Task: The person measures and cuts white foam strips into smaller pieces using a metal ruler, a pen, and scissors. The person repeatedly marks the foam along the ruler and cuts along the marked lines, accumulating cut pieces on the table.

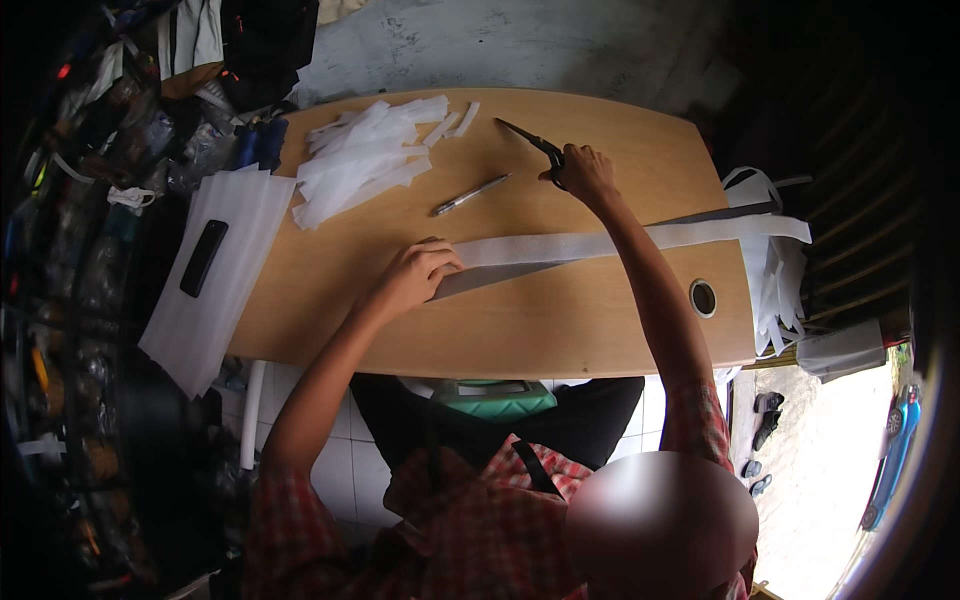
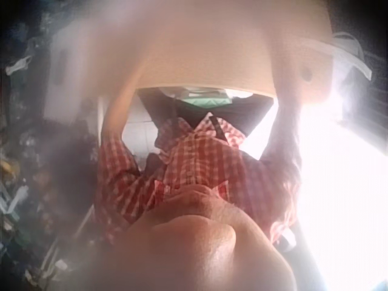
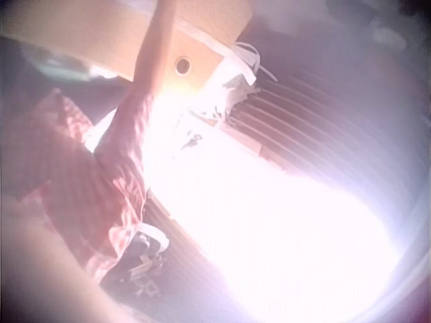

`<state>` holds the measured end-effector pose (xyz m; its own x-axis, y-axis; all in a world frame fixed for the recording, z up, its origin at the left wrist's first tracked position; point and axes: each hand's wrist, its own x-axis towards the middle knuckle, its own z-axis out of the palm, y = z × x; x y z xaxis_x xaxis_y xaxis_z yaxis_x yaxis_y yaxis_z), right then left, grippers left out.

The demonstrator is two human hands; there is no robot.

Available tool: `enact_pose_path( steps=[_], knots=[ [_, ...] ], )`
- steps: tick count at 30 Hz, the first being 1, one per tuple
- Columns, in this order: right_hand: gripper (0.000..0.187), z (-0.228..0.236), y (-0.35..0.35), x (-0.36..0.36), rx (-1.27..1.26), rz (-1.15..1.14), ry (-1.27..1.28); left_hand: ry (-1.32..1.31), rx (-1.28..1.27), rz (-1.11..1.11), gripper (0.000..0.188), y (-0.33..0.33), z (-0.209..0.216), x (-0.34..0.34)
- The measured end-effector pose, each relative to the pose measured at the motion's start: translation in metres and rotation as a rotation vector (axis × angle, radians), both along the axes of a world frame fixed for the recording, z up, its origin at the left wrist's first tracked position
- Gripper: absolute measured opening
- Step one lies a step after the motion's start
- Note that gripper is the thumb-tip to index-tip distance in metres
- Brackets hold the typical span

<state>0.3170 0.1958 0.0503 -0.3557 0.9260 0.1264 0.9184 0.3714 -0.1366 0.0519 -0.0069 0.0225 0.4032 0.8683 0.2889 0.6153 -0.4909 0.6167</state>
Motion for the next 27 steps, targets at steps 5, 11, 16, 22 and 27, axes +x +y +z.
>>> enact_pose_path(
  steps=[5, 11, 16, 22, 27],
  knots=[
    [0.05, -0.03, 0.028, -0.004, -0.006, 0.011, 0.01, 0.018, 0.028, 0.091, 0.023, -0.027, -0.004, -0.011],
    [0.033, -0.041, 0.041, 0.005, -0.062, -0.013, 0.087, 0.032, 0.167, 0.146, 0.02, -0.04, -0.009, -0.007],
    [0.033, -0.031, 0.025, 0.005, -0.094, 0.097, 0.126, 0.102, 0.17, 0.169, 0.018, -0.042, -0.018, -0.016],
    [0.03, -0.024, 0.019, 0.026, -0.09, 0.179, 0.21, 0.194, 0.15, 0.192, 0.024, -0.051, -0.008, -0.006],
    [0.023, -0.027, -0.013, 0.044, 0.189, 0.285, 0.32, 0.127, 0.182, 0.232, 0.024, -0.059, -0.015, -0.018]
  ],
)
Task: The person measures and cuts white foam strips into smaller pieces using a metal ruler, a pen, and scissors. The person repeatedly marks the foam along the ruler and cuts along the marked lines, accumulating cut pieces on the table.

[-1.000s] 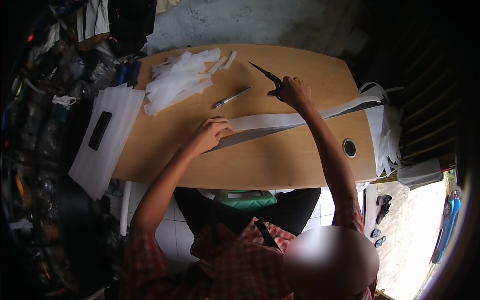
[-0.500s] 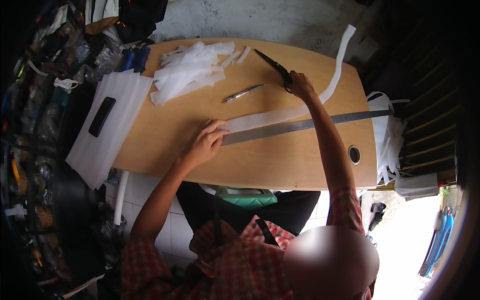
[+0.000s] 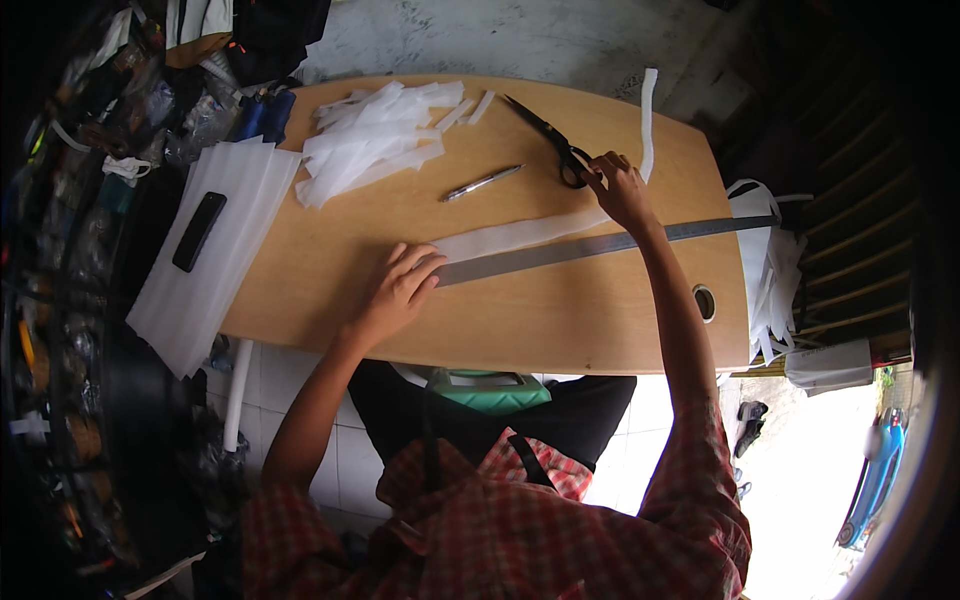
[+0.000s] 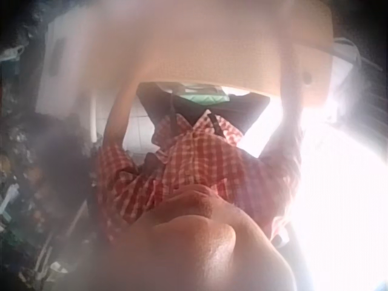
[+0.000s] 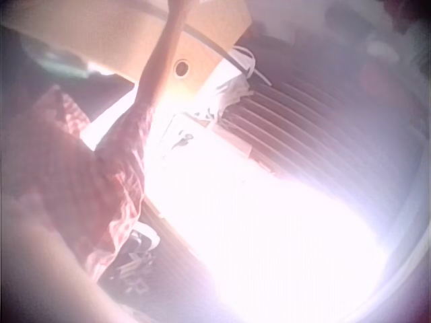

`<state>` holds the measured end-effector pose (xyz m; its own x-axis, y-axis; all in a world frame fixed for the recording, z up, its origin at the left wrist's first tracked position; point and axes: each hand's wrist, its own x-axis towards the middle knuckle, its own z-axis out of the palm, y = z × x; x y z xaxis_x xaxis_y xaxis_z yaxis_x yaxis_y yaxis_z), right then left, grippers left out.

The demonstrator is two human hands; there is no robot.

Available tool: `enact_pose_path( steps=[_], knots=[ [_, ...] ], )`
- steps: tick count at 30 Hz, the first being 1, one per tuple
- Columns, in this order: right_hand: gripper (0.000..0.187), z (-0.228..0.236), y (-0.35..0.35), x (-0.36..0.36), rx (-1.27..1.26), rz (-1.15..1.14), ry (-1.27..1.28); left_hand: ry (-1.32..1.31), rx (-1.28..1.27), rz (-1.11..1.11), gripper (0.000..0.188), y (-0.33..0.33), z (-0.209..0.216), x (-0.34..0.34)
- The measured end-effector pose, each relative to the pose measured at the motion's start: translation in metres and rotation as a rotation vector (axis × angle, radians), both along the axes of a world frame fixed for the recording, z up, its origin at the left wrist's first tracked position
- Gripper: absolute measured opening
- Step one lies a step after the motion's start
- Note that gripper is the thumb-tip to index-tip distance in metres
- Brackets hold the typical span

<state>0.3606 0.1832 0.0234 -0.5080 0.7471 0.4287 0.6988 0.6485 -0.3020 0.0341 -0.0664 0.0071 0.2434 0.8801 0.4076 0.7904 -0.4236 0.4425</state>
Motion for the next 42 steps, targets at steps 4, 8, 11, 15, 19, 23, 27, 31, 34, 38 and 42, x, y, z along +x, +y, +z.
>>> enact_pose_path(
  steps=[4, 8, 11, 15, 19, 23, 27, 31, 34, 38, 42],
  knots=[
    [0.019, -0.014, -0.026, 0.046, 0.025, 0.099, -0.029, -0.045, -0.046, -0.028, 0.029, -0.002, 0.006, -0.012],
    [0.016, -0.035, -0.036, 0.065, 0.235, 0.117, -0.018, -0.04, -0.077, -0.023, 0.041, -0.005, 0.011, -0.027],
    [0.015, -0.034, -0.051, 0.053, 0.303, 0.014, 0.013, -0.033, -0.11, -0.048, 0.041, -0.005, 0.014, -0.038],
    [0.017, -0.035, -0.064, 0.035, 0.233, -0.079, -0.071, -0.095, -0.262, -0.06, 0.045, -0.001, 0.021, -0.059],
    [0.021, -0.041, -0.077, 0.015, 0.131, -0.057, -0.029, -0.146, -0.485, -0.045, 0.058, 0.001, 0.029, -0.08],
    [0.026, -0.031, -0.099, 0.003, 0.18, -0.005, -0.007, -0.123, -0.468, -0.093, 0.059, -0.001, 0.032, -0.09],
    [0.031, -0.033, -0.105, 0.004, 0.205, -0.018, -0.002, -0.17, -0.437, -0.041, 0.059, -0.003, 0.034, -0.077],
    [0.029, -0.03, -0.108, -0.003, 0.218, 0.009, -0.05, 0.026, -0.456, -0.011, 0.06, 0.001, 0.045, -0.058],
    [0.025, -0.023, -0.107, -0.025, 0.217, 0.165, -0.046, 0.184, -0.397, -0.043, 0.054, 0.004, 0.041, -0.054],
    [0.017, -0.013, -0.108, -0.051, 0.08, 0.372, -0.067, 0.212, -0.229, -0.081, 0.031, 0.012, 0.038, -0.035],
    [0.013, -0.007, -0.096, -0.077, -0.133, 0.394, -0.148, 0.231, -0.122, -0.078, 0.017, 0.022, 0.025, -0.013]
  ],
)
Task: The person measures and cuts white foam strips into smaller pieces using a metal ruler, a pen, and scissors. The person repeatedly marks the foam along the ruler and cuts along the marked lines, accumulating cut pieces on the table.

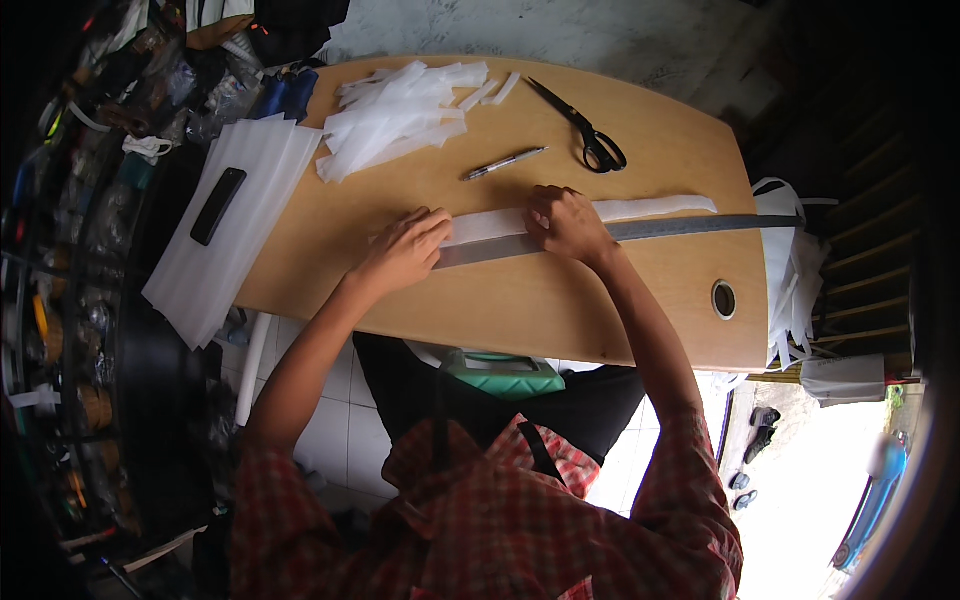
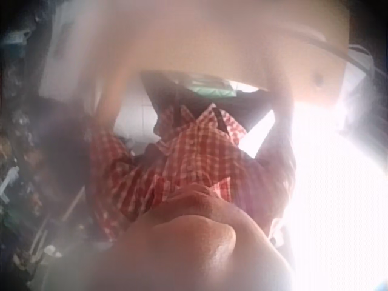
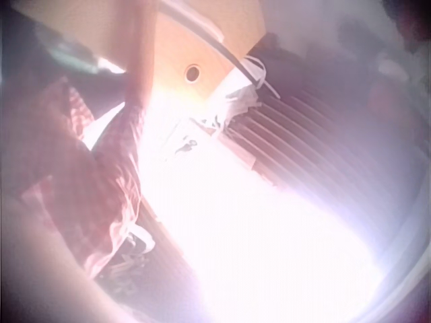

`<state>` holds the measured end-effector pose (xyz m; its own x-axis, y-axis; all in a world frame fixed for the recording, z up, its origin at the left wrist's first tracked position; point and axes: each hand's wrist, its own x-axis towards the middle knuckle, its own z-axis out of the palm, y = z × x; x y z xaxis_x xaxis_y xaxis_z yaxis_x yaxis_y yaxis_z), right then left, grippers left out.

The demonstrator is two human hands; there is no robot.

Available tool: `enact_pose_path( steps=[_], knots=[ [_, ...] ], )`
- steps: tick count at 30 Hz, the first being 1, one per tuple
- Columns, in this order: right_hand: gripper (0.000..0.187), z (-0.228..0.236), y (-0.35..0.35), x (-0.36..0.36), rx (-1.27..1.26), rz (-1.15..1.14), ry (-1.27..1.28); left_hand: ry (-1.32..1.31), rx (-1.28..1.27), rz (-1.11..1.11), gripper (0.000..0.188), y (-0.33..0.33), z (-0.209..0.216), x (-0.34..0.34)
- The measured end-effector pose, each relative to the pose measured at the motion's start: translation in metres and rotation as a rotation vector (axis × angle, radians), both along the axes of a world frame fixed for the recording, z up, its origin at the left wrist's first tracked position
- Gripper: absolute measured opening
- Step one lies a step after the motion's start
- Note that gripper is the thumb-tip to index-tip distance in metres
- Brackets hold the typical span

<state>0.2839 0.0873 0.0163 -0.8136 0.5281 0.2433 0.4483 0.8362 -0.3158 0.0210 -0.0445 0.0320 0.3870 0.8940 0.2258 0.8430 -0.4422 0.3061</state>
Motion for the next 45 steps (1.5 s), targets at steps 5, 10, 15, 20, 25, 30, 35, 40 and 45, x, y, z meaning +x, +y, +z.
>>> enact_pose_path(
  steps=[5, 10, 15, 20, 25, 30, 35, 40, 45],
  knots=[
    [0.019, -0.021, 0.027, -0.024, 0.125, -0.119, 0.029, -0.035, 0.059, -0.017, 0.03, 0.009, -0.018, 0.024],
    [0.036, -0.019, 0.054, -0.042, 0.335, -0.207, 0.047, -0.022, 0.155, 0.0, 0.023, 0.009, -0.027, 0.037],
    [0.033, -0.032, 0.072, -0.038, 0.392, -0.188, 0.033, -0.002, 0.144, 0.021, 0.038, 0.009, -0.027, 0.049],
    [0.015, 0.011, 0.028, -0.035, -0.021, -0.297, 0.72, -0.034, 0.137, 0.037, 0.047, 0.008, -0.035, 0.045],
    [0.012, 0.004, -0.024, -0.014, -1.091, -0.216, 0.937, -0.045, 0.132, 0.048, 0.044, 0.008, -0.033, 0.047],
    [0.021, -0.026, -0.032, 0.001, -0.63, -0.156, 0.828, -0.059, 0.117, 0.048, 0.042, 0.01, -0.029, 0.051],
    [0.03, -0.02, -0.031, -0.008, -0.471, -0.267, 0.617, -0.057, 0.099, 0.058, 0.041, 0.008, -0.031, 0.05],
    [0.028, -0.021, -0.032, -0.01, -0.469, -0.247, 0.597, -0.043, 0.082, 0.06, 0.04, 0.008, -0.031, 0.05],
    [0.022, -0.019, -0.031, -0.009, -0.429, -0.224, 0.506, -0.056, 0.077, 0.051, 0.04, 0.008, -0.029, 0.049]
  ],
)
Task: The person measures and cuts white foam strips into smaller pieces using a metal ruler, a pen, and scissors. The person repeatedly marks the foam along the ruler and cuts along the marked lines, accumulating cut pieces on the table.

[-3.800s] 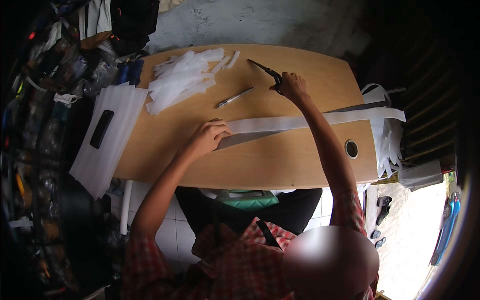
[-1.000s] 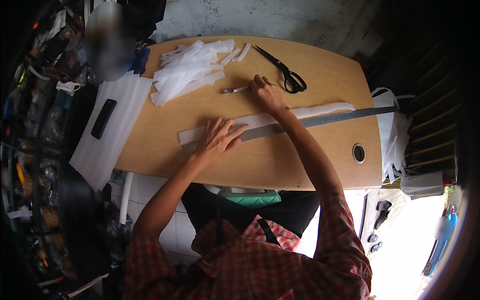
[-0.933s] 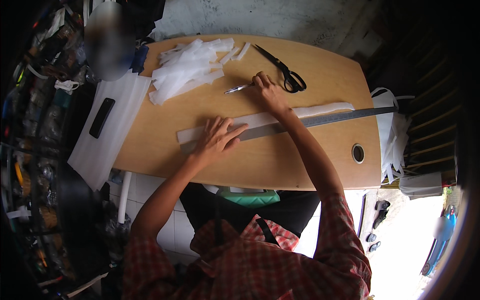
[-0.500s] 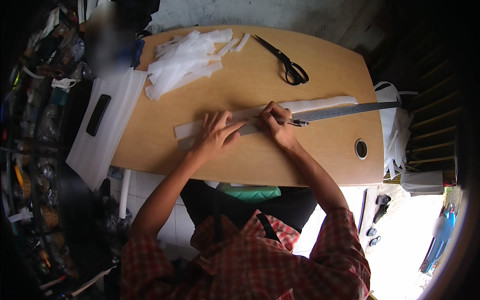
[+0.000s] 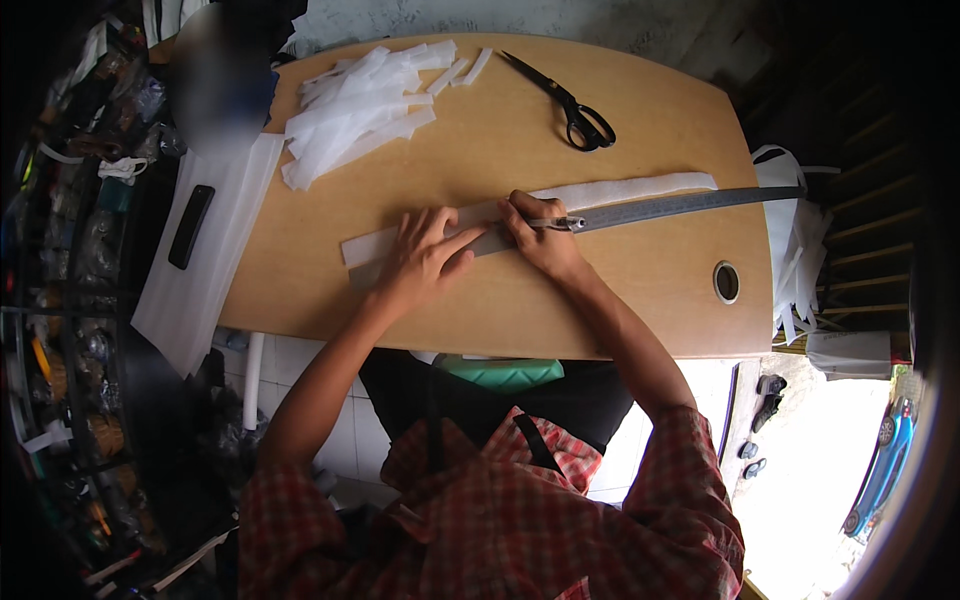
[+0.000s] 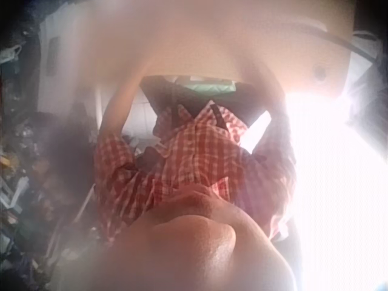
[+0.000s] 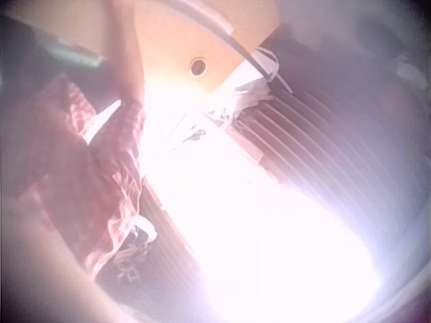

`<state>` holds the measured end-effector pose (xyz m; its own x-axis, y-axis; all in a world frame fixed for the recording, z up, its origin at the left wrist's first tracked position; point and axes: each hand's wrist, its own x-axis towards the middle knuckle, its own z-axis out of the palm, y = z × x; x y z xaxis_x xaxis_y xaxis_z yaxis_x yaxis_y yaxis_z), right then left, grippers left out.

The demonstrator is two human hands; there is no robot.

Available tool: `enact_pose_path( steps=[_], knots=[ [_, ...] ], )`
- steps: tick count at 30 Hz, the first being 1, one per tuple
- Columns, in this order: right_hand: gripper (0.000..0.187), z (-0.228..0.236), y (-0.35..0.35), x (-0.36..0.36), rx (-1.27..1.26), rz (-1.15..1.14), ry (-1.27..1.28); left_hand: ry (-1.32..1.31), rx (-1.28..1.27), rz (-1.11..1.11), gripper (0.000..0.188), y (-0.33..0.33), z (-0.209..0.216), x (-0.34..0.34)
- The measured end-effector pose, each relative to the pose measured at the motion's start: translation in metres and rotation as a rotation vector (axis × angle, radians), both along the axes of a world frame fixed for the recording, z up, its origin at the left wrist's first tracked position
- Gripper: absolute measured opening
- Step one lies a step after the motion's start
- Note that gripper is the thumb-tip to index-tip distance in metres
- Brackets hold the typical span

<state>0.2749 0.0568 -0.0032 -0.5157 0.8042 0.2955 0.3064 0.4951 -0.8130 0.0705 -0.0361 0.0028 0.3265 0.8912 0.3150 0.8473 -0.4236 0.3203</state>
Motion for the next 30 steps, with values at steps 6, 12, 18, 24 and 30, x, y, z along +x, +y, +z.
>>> enact_pose_path(
  steps=[6, 12, 18, 24, 30],
  knots=[
    [0.022, 0.004, -0.006, 0.001, -0.067, -0.015, 0.048, 0.011, -0.014, 0.007, 0.039, 0.0, 0.0, 0.0],
    [0.025, -0.002, -0.003, -0.002, -0.039, -0.013, 0.058, 0.0, -0.011, 0.005, 0.039, 0.0, 0.0, 0.001],
    [0.024, 0.002, -0.003, 0.003, -0.13, -0.045, 0.032, 0.004, 0.0, -0.002, 0.04, 0.002, 0.001, 0.0],
    [0.026, 0.019, 0.028, -0.01, 0.236, -0.157, 0.08, -0.018, 0.017, -0.003, 0.042, 0.001, 0.0, -0.002],
    [0.016, 0.005, 0.075, -0.037, 0.613, -0.236, -0.552, -0.056, 0.051, -0.015, 0.036, 0.003, -0.001, -0.002]
  ],
)
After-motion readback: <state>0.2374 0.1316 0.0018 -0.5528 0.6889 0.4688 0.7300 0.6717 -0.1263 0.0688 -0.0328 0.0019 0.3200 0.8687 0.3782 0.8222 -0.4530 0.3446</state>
